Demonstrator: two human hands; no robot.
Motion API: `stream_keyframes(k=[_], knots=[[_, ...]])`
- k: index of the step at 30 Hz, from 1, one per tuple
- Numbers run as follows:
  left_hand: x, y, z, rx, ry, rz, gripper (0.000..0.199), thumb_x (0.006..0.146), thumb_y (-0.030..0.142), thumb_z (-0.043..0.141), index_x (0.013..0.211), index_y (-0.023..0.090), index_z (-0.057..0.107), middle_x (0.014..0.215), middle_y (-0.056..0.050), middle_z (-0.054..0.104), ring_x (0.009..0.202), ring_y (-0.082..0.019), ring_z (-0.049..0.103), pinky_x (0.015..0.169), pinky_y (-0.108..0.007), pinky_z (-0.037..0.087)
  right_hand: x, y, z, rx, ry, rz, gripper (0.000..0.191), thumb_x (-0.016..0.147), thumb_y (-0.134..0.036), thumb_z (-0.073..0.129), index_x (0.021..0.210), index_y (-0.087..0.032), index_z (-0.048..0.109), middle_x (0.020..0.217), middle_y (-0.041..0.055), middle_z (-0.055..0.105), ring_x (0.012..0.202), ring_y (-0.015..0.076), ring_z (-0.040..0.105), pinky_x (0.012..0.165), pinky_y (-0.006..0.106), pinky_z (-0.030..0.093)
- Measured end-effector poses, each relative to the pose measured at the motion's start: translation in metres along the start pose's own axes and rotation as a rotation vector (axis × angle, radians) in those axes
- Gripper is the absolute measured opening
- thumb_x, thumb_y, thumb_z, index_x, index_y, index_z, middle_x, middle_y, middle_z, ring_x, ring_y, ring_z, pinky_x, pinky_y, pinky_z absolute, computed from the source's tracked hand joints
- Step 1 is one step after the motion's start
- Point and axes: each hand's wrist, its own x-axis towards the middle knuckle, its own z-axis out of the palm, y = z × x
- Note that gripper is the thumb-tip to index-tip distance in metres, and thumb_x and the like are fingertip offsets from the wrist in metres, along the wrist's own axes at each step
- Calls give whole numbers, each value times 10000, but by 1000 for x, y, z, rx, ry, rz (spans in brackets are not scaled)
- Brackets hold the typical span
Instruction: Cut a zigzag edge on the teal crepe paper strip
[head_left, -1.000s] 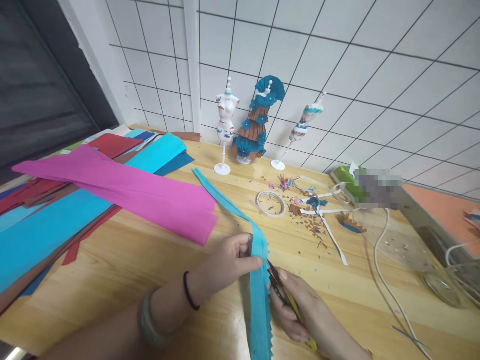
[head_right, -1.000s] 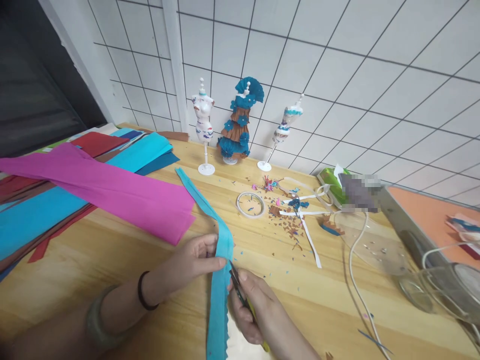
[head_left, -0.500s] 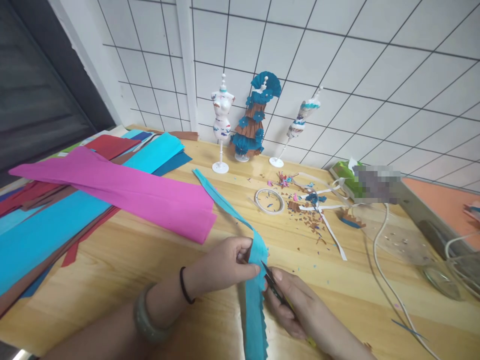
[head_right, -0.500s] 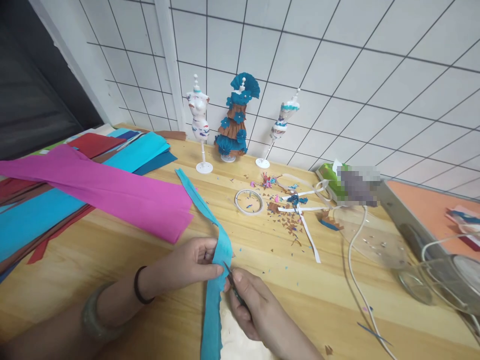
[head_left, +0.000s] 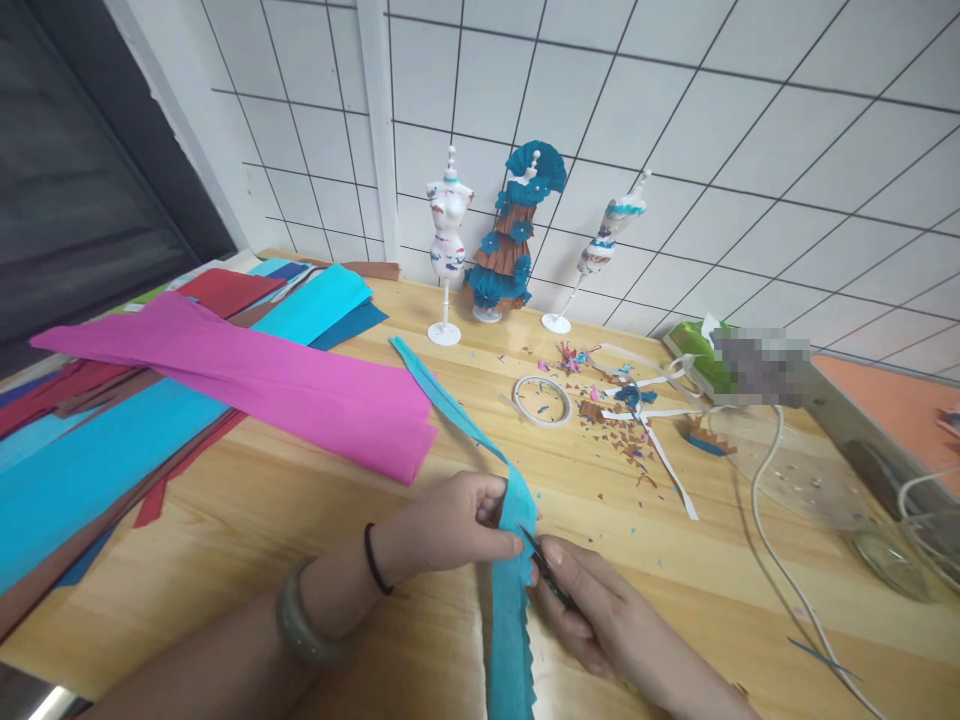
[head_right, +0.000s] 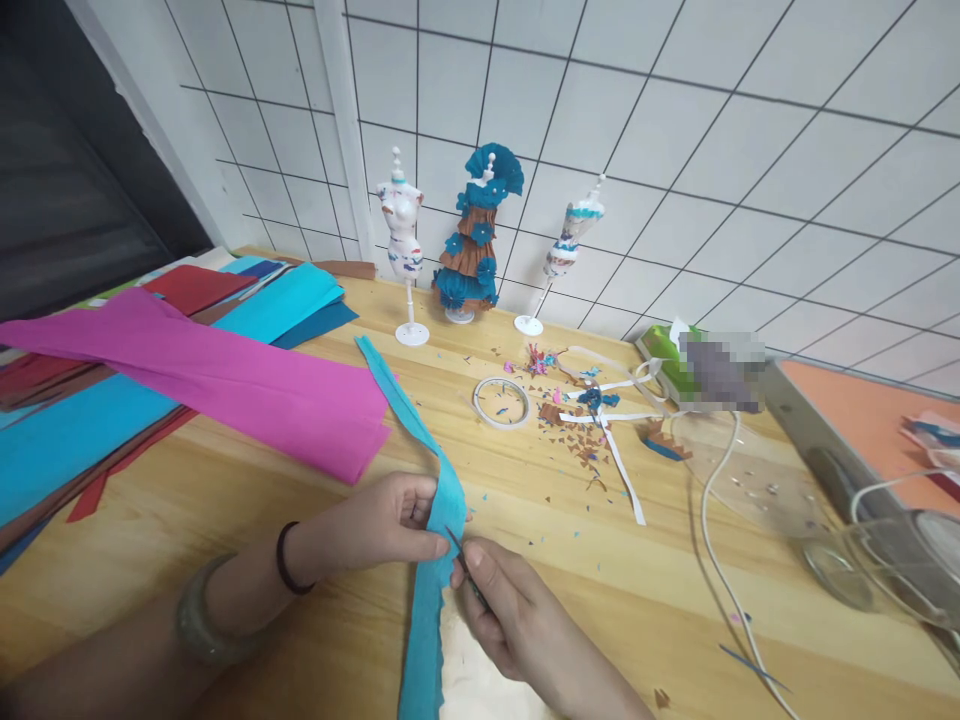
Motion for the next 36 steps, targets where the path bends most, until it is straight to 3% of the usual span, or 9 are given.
stream_keyframes(k=[13, 25, 36], knots=[[-1, 1, -2, 1, -12, 9, 133, 666, 230, 637, 731, 146, 556, 740, -21, 638, 711, -146, 608, 658, -255, 462, -1, -3, 0, -26, 18, 57, 413, 879, -543, 304, 744, -181, 450, 472, -98, 267, 358, 46, 198, 315, 172, 143], [-3, 7, -2, 42, -7, -30, 91, 621, 114, 618, 684, 146, 561, 652, 33, 598, 602, -83, 554, 600, -201, 430, -3, -7, 1, -143, 1, -2, 410, 898, -516, 278, 702, -189, 431, 476, -87, 279, 399, 71, 224, 380, 197, 199], [-4, 6, -2, 23, -26, -41, 127, 618, 149, 644, 739, 151, 608, 662, 29, 606, 618, -89, 557, 631, -217, 427, -4, -9, 1, -126, -27, 24, 420, 878, -551, 292, 693, -196, 418, 496, -80, 283, 416, 75, 223, 383, 194, 186]])
